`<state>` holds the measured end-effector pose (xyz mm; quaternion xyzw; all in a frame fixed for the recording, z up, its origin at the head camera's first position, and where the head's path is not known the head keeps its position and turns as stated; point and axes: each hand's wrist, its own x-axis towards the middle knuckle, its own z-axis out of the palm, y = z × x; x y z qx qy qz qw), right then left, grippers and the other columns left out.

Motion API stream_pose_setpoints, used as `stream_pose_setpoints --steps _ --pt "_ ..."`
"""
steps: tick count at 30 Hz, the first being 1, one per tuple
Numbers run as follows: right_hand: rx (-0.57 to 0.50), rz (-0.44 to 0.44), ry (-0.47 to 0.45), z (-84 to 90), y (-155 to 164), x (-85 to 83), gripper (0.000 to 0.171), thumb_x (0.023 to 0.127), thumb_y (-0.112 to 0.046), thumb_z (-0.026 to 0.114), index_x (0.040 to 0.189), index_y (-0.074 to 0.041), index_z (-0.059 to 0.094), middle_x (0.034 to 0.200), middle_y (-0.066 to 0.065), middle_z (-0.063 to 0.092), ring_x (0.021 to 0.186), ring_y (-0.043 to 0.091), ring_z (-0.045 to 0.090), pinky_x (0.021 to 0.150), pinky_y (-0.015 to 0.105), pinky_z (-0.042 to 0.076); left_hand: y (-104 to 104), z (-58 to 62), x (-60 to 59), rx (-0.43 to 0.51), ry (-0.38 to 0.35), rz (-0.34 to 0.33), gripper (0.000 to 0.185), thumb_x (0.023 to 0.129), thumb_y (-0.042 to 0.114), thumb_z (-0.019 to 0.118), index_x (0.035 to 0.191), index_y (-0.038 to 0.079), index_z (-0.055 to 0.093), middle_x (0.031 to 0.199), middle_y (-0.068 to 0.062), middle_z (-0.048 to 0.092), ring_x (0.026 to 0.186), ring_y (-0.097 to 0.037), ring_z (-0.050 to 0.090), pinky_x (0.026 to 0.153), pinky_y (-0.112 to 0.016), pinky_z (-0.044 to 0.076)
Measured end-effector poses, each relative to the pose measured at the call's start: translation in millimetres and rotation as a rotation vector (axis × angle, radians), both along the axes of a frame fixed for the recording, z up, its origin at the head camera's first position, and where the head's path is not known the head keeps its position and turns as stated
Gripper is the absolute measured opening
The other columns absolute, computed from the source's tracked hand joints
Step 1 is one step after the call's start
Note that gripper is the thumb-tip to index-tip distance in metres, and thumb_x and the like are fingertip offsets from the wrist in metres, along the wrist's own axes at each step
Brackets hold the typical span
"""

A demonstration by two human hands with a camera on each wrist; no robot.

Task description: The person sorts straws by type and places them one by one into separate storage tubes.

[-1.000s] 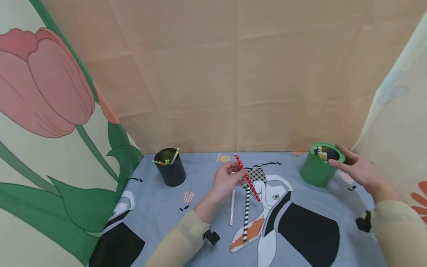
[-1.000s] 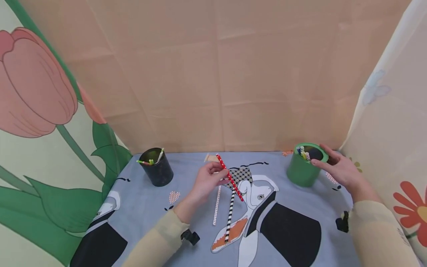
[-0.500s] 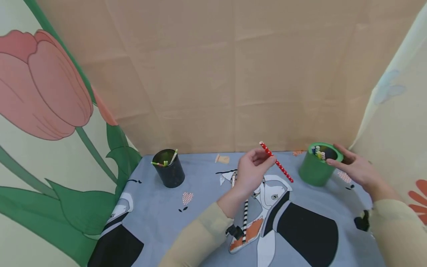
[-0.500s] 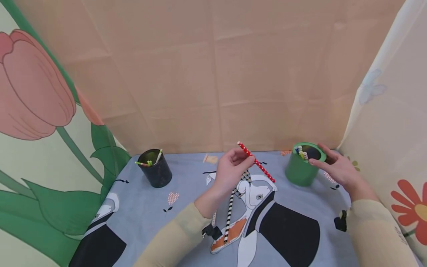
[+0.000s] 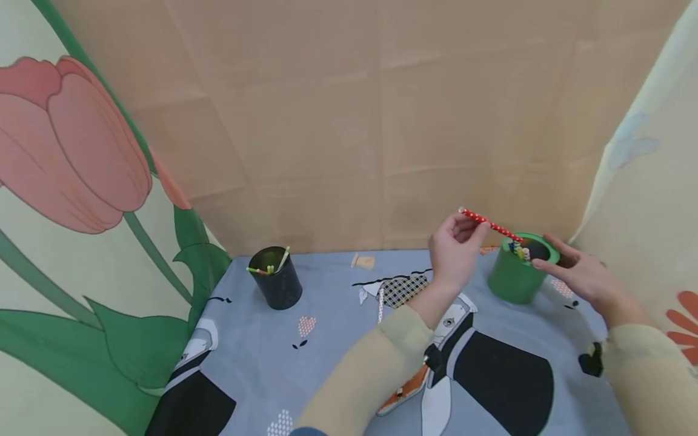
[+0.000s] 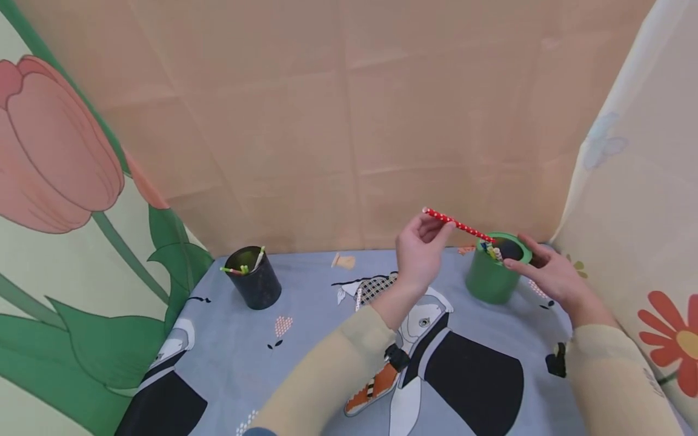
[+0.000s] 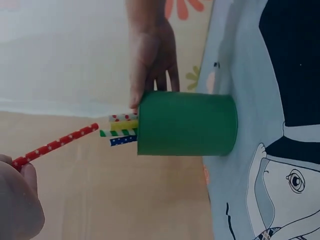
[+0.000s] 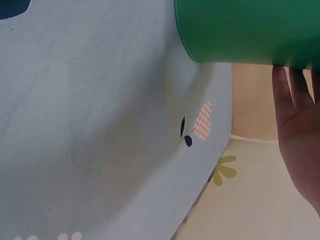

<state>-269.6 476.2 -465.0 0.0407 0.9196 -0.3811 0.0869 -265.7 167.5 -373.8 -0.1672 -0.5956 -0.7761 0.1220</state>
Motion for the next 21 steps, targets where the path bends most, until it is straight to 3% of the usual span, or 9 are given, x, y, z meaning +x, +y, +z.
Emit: stream_pose_setpoints --steps 7,15,21 --pt "-0.003 -0.003 0.011 -1.4 -2 -0.9 0.103 0.101 -0.07 0.057 0.171 -0.026 -0.005 0.16 0.05 0.019 0.142 0.069 0.026 0.101 0.082 0.038 25 -3.9 -10.9 -0.204 0.048 0.06 0.014 0.097 0.005 0.08 0.11 0.003 0.075 0.102 0.001 0.08 0.087 0.007 0.069 0.078 -0.016 0.059" --pt "-0.006 -0.014 -0.002 -2.4 -1 -1.7 0.104 0.101 -0.071 0.057 0.17 -0.027 -0.007 0.161 0.05 0.016 0.142 0.071 0.025 0.1 0.082 0.038 38 -7.1 -13.8 -0.38 0.046 0.084 0.011 0.098 0.008 0.079 0.109 0.007 0.078 0.097 0.007 0.079 0.082 0.011 0.066 0.073 -0.009 0.055" --pt "-0.004 -0.01 0.006 -2.7 -2 -1.9 0.104 0.101 -0.071 0.057 0.171 -0.026 -0.005 0.161 0.049 0.017 0.142 0.071 0.025 0.101 0.082 0.038 41 -7.9 -10.0 -0.499 -0.015 0.094 0.013 0.1 0.017 0.079 0.112 0.014 0.082 0.099 0.012 0.079 0.08 0.013 0.064 0.07 -0.007 0.053"
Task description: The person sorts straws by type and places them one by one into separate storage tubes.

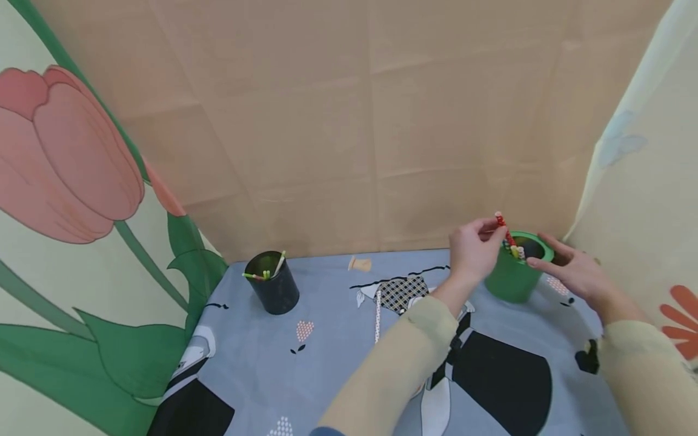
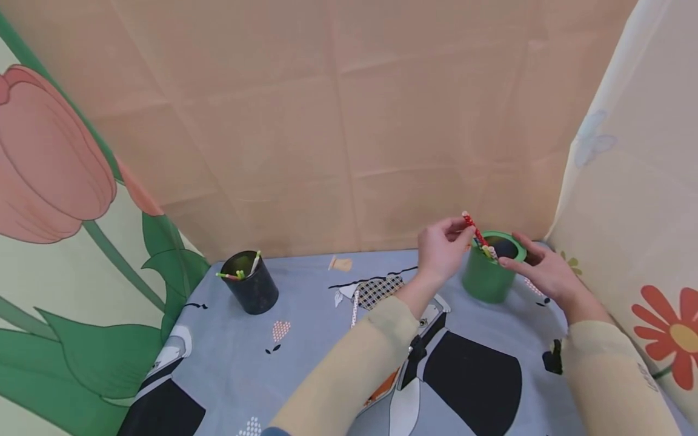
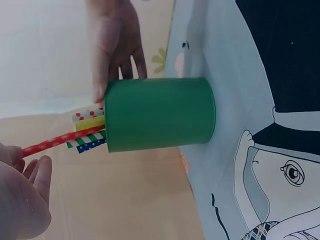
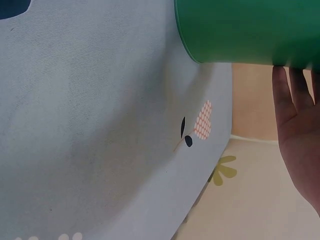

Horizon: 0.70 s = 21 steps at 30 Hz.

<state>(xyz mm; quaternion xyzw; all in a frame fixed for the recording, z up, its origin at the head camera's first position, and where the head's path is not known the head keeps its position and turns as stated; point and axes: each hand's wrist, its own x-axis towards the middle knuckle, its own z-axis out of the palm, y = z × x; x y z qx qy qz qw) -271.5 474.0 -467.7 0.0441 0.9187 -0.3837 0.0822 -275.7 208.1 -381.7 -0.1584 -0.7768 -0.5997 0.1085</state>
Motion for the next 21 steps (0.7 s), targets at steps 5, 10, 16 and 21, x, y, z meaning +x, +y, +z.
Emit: stream_pose_setpoints --steps 5,10,16,21 --pt "0.015 0.001 0.028 -1.0 0 0.2 0.103 0.101 -0.07 0.058 0.172 -0.024 -0.002 0.159 0.049 0.021 0.142 0.07 0.028 0.101 0.08 0.039 -1 -2.5 0.8 0.004 -0.028 0.007 0.011 0.101 0.018 0.078 0.11 0.016 0.082 0.099 0.011 0.08 0.081 0.012 0.065 0.071 -0.008 0.053" --pt "0.03 -0.007 0.042 -1.5 1 -0.3 0.103 0.102 -0.07 0.058 0.172 -0.021 0.0 0.158 0.05 0.023 0.141 0.07 0.029 0.1 0.08 0.04 -3 -4.7 -1.0 0.02 -0.031 0.0 0.011 0.101 0.017 0.077 0.11 0.016 0.082 0.099 0.011 0.079 0.082 0.011 0.065 0.072 -0.008 0.053" --pt "0.023 -0.004 0.042 -1.3 1 0.1 0.103 0.101 -0.07 0.058 0.172 -0.022 0.0 0.159 0.05 0.021 0.14 0.071 0.028 0.1 0.081 0.038 -5 -7.2 -2.5 0.02 -0.009 0.007 0.009 0.1 0.016 0.078 0.108 0.014 0.082 0.096 0.011 0.079 0.081 0.011 0.065 0.073 -0.008 0.053" --pt "0.007 0.006 0.042 -3.7 1 -0.1 0.102 0.102 -0.068 0.059 0.171 -0.025 -0.002 0.161 0.049 0.019 0.142 0.071 0.027 0.101 0.081 0.037 -9 -10.6 -2.0 0.033 -0.021 0.005 0.01 0.1 0.016 0.078 0.108 0.014 0.082 0.095 0.011 0.078 0.081 0.011 0.065 0.072 -0.009 0.054"
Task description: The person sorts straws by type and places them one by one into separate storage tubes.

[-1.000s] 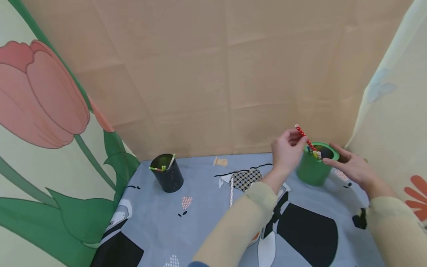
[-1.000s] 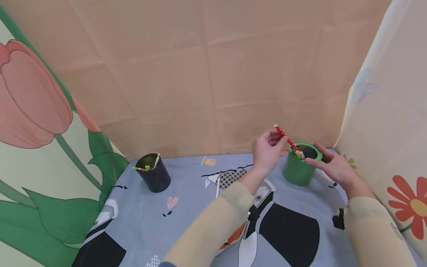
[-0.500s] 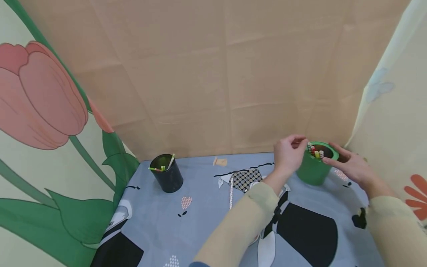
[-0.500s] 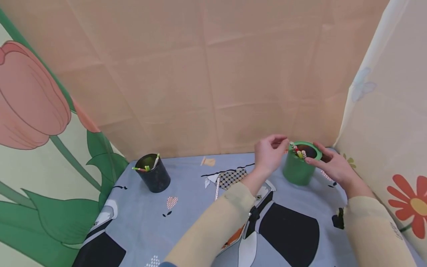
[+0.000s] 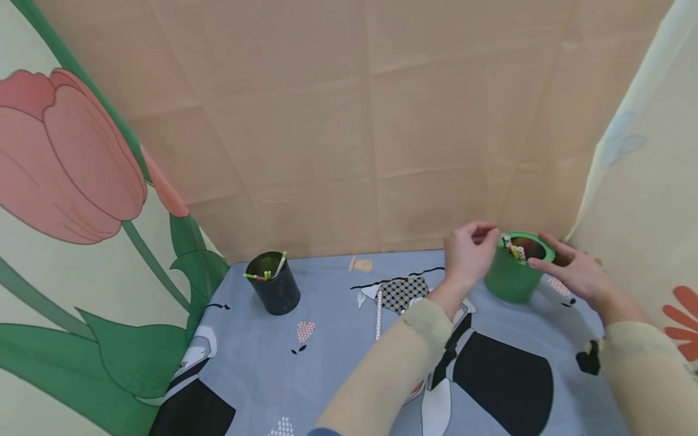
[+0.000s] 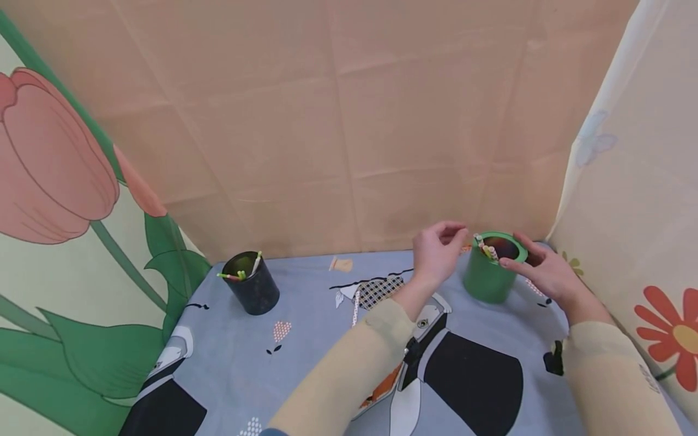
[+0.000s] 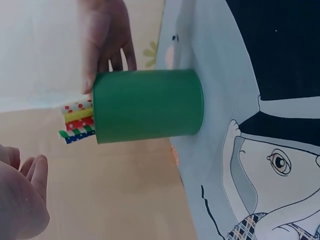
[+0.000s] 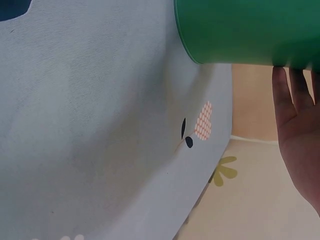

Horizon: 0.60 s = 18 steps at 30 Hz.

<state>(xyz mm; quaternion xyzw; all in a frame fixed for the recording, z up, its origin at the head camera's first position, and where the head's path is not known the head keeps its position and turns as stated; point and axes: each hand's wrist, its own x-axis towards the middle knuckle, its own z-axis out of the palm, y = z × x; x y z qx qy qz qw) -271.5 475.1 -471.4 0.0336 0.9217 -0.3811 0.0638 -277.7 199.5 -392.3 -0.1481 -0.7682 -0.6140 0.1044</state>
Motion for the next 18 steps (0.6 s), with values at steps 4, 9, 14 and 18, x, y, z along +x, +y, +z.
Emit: stream_pose_setpoints --steps 4,9,14,18 --pt "-0.002 0.002 0.001 -2.1 -2 -1.8 0.101 0.102 -0.068 0.059 0.171 -0.028 -0.002 0.161 0.049 0.018 0.142 0.071 0.026 0.101 0.081 0.037 -10 -4.7 -2.2 0.024 -0.026 -0.008 0.008 0.1 0.014 0.078 0.107 0.014 0.082 0.094 0.011 0.078 0.081 0.009 0.066 0.072 -0.011 0.055" --pt "0.001 0.005 -0.002 -4.5 -3 -3.5 0.1 0.102 -0.069 0.058 0.171 -0.031 -0.005 0.161 0.049 0.016 0.142 0.071 0.026 0.101 0.081 0.037 -33 -15.6 -9.1 0.012 -0.028 -0.027 0.008 0.099 0.011 0.078 0.107 0.011 0.082 0.095 0.009 0.078 0.081 0.007 0.066 0.074 -0.012 0.055" --pt "0.005 0.0 0.021 -4.9 -1 -3.9 0.099 0.103 -0.066 0.058 0.171 -0.03 -0.003 0.16 0.049 0.019 0.141 0.071 0.027 0.1 0.079 0.039 -69 -30.7 -18.1 -0.039 0.003 -0.067 0.011 0.101 0.011 0.077 0.11 0.007 0.081 0.096 0.005 0.079 0.081 0.007 0.066 0.075 -0.013 0.056" --pt "-0.003 -0.002 0.021 -3.8 1 -4.2 0.098 0.103 -0.067 0.059 0.171 -0.033 -0.003 0.16 0.05 0.019 0.141 0.071 0.028 0.1 0.078 0.039 -102 -41.9 -22.0 -0.075 -0.002 -0.081 0.013 0.101 0.012 0.077 0.11 0.003 0.081 0.096 0.003 0.079 0.081 0.004 0.067 0.076 -0.016 0.057"
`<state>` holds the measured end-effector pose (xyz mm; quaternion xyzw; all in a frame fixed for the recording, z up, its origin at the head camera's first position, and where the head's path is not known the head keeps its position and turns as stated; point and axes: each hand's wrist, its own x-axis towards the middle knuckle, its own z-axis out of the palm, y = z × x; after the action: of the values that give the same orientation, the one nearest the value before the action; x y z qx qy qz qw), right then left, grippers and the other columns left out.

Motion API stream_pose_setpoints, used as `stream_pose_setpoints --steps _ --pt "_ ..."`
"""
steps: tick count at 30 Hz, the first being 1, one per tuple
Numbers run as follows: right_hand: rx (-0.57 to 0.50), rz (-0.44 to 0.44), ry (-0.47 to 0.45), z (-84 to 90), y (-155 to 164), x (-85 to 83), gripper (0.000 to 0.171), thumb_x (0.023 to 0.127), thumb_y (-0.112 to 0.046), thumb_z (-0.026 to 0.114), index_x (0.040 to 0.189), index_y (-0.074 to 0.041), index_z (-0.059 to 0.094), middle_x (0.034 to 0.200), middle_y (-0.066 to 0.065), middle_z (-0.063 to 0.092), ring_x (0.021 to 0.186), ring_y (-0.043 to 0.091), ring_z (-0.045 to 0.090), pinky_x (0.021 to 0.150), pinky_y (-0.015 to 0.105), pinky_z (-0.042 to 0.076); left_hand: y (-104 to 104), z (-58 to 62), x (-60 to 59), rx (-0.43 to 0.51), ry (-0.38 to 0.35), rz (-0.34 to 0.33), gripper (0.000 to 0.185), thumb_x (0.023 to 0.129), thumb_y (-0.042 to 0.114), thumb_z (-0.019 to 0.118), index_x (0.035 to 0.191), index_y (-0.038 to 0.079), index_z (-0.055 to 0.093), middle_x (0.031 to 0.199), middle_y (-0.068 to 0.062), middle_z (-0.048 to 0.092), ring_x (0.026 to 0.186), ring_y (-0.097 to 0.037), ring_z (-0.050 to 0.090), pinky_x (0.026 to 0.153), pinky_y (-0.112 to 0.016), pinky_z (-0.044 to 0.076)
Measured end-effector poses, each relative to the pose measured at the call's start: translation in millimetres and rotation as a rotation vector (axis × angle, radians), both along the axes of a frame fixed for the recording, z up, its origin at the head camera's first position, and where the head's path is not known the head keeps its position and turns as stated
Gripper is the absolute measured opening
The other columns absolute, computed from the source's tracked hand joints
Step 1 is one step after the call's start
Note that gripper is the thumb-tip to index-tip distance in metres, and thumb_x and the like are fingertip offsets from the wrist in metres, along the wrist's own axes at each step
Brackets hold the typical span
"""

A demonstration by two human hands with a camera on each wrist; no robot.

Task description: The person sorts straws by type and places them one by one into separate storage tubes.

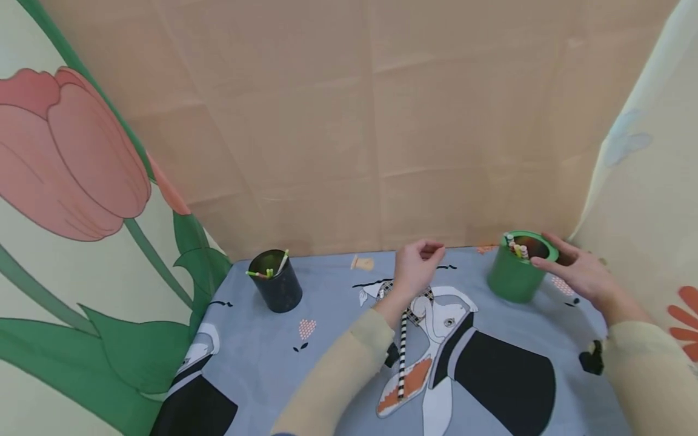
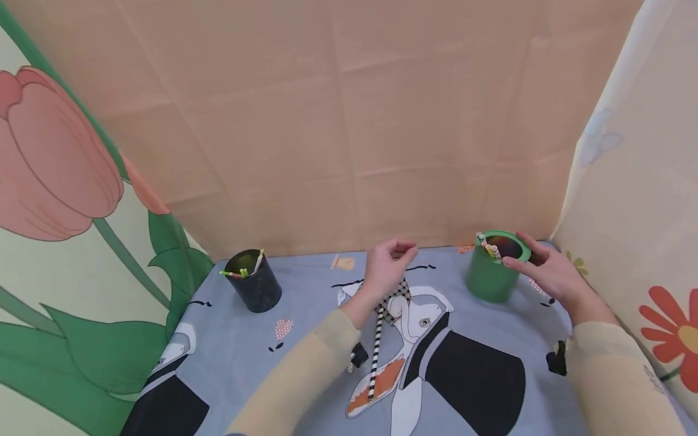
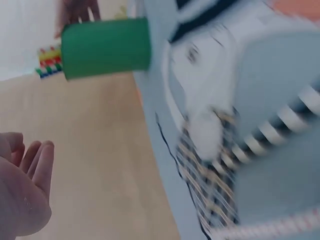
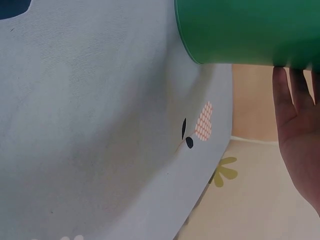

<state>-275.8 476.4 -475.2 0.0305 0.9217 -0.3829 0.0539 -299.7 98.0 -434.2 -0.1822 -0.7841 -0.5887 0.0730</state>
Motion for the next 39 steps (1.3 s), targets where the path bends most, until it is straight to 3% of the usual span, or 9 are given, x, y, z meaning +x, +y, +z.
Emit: stream_pose_setpoints --steps 5,11,18,23,26,30,39 --pt "0.002 0.007 -0.014 1.8 2 0.2 0.099 0.102 -0.067 0.059 0.171 -0.033 -0.004 0.16 0.05 0.019 0.142 0.071 0.027 0.101 0.079 0.038 -41 -13.8 1.0 -0.087 -0.021 0.033 0.012 0.1 0.016 0.078 0.11 0.009 0.081 0.096 0.006 0.078 0.083 0.0 0.068 0.077 -0.02 0.058" --pt "-0.001 0.015 -0.02 0.8 3 -0.5 0.1 0.103 -0.066 0.059 0.171 -0.028 -0.004 0.16 0.05 0.018 0.142 0.071 0.026 0.1 0.08 0.038 -87 -38.4 7.7 -0.199 -0.028 0.038 0.015 0.097 0.016 0.082 0.11 0.009 0.08 0.095 0.004 0.078 0.082 -0.002 0.069 0.075 -0.021 0.058" --pt "0.005 0.016 -0.019 -0.1 3 -1.4 0.099 0.103 -0.066 0.058 0.171 -0.028 -0.004 0.161 0.05 0.015 0.141 0.072 0.024 0.1 0.081 0.036 -124 -66.1 23.7 -0.289 -0.133 0.007 0.024 0.089 0.01 0.088 0.108 0.0 0.078 0.089 -0.001 0.076 0.076 -0.006 0.069 0.068 -0.022 0.058" --pt "0.005 0.014 -0.017 -1.3 3 -2.5 0.1 0.103 -0.067 0.058 0.171 -0.029 -0.004 0.161 0.05 0.014 0.141 0.072 0.024 0.1 0.081 0.036 -136 -76.1 35.1 -0.368 -0.255 0.043 0.031 0.084 0.015 0.093 0.107 0.001 0.076 0.087 -0.003 0.073 0.07 -0.006 0.061 0.062 -0.023 0.052" --pt "0.006 0.015 -0.017 -1.5 3 -2.6 0.099 0.103 -0.068 0.058 0.171 -0.03 -0.004 0.161 0.051 0.013 0.14 0.074 0.024 0.099 0.082 0.036 -139 -78.4 38.9 -0.387 -0.288 0.057 0.032 0.082 0.016 0.095 0.104 0.002 0.077 0.087 -0.006 0.073 0.068 -0.007 0.058 0.06 -0.023 0.05" --pt "0.001 0.013 -0.021 -0.9 3 -2.5 0.101 0.102 -0.069 0.058 0.17 -0.03 -0.004 0.16 0.051 0.012 0.139 0.076 0.023 0.098 0.084 0.035 -140 -80.9 40.0 -0.397 -0.324 0.052 0.035 0.078 0.015 0.097 0.104 0.003 0.077 0.086 -0.005 0.072 0.069 -0.008 0.059 0.061 -0.024 0.051" --pt "-0.005 0.011 -0.022 -2.2 3 -1.1 0.102 0.102 -0.069 0.058 0.17 -0.03 -0.007 0.161 0.05 0.01 0.14 0.075 0.022 0.099 0.084 0.034 -140 -82.4 39.0 -0.532 -0.415 0.024 0.045 0.071 0.018 0.102 0.107 0.009 0.076 0.087 -0.001 0.067 0.074 -0.014 0.058 0.063 -0.028 0.05"
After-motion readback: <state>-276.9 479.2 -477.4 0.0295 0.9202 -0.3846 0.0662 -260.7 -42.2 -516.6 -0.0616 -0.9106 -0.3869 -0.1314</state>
